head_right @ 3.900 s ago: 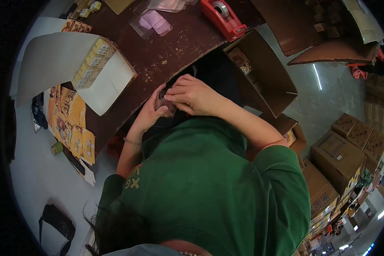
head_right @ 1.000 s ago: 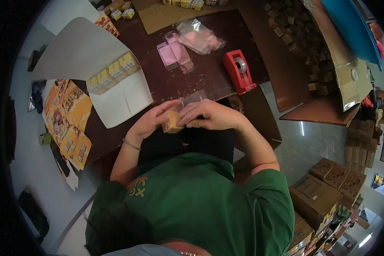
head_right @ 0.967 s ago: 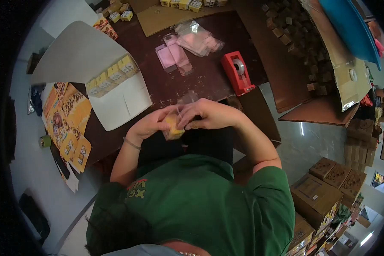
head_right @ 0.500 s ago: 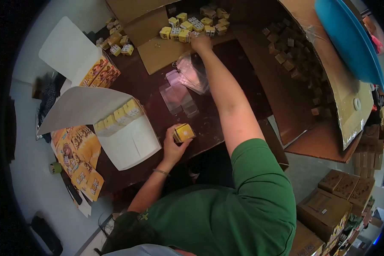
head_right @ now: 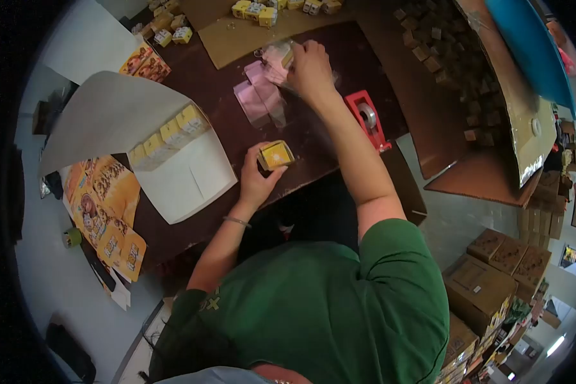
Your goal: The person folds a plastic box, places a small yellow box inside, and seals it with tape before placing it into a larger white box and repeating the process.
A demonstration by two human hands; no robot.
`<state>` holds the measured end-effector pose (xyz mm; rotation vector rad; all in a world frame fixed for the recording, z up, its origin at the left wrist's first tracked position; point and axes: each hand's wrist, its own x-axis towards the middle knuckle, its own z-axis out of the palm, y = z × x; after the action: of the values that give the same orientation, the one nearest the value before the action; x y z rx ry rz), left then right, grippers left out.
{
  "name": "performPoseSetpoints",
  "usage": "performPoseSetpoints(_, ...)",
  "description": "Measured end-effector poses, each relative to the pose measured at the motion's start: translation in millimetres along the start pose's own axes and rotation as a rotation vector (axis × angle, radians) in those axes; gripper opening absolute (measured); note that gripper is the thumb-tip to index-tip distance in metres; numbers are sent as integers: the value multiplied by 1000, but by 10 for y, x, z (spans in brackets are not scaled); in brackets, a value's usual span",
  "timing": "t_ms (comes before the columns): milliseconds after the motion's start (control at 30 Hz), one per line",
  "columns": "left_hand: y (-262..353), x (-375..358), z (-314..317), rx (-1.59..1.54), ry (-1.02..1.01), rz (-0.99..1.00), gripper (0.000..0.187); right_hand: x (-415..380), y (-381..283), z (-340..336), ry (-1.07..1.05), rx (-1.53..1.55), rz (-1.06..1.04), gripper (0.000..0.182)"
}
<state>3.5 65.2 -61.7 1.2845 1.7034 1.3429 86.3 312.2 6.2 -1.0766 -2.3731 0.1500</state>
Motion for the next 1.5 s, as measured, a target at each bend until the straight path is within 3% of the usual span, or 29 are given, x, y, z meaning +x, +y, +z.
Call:
performPoseSetpoints(67,-35,5,-20,48,-74,48,62,-644,-142,-123,-166,-142,-97,55)
performPoseSetpoints(133,-20,8,-49,23,-157,71,61,-1075,-223,-115,-225,-160,-65,55)
performPoseSetpoints(267,-72,-8,-60,-7,-186,74,60,-1315,-226,-290,-114,122,-96,58)
performPoseSetpoints(400,-42,-32,-98,11,-189,94,60,-1621,-198,-160,-155,438,-81,62)
performPoseSetpoints(500,-45,-27,-124,37,-207,146,59,-1616,-157,-191,-149,556,22,57)
performPoseSetpoints(567,-110,1,-128,28,-232,150,59,-1395,-200,-402,-29,700,96,49)
performPoseSetpoints(633,-85,-13,-143,15,-252,115,60,-1209,-464,-854,-215,972,242,52)
performPoseSetpoints(667,-17,-23,-164,7,-260,80,62,-1175,-584,-980,-308,1040,170,54)
performPoseSetpoints(700,33,-10,-181,-1,-265,49,63,-1216,-603,-932,-361,943,-10,52)
performPoseSetpoints(767,-68,-3,-153,52,-279,21,64,-1416,-717,-873,-407,369,-291,59)
performPoseSetpoints(900,-19,-4,-145,11,-245,150,61,-1576,-658,-788,-135,720,-129,52)
performPoseSetpoints(933,-12,0,-149,4,-246,145,60,-1606,-612,-740,-109,920,75,47)
performPoseSetpoints(1033,-15,-24,-126,3,-239,130,59,-1675,-520,-590,-442,1169,499,41)
performPoseSetpoints(1067,-42,-47,-116,19,-231,128,58,-1706,-552,-437,-467,1266,591,34)
performPoseSetpoints(1100,-15,-52,-117,35,-219,127,58,-1723,-586,-345,-391,1227,536,32)
performPoseSetpoints(1167,41,-76,-237,-440,-283,-8,59,-1730,-611,-225,-241,1146,423,28)
performPoseSetpoints(1233,148,-13,-322,-873,-308,-212,52,-1723,-697,-329,-245,1173,445,23)
performPoseSetpoints(1300,132,79,-236,-705,-330,-224,43,-1772,-722,-233,-161,1182,351,21)
performPoseSetpoints(1367,182,128,-156,-641,-295,-229,32,-1875,-803,-453,126,1049,295,24)
performPoseSetpoints(1400,198,159,-184,-615,-308,-209,32,-1984,-808,-555,232,963,105,30)
performPoseSetpoints(1467,217,116,-233,-566,-328,-199,33,-2024,-855,-733,189,731,-321,34)
performPoseSetpoints(1500,254,123,-253,-609,-347,-277,31,-2035,-885,-722,114,673,-351,38)
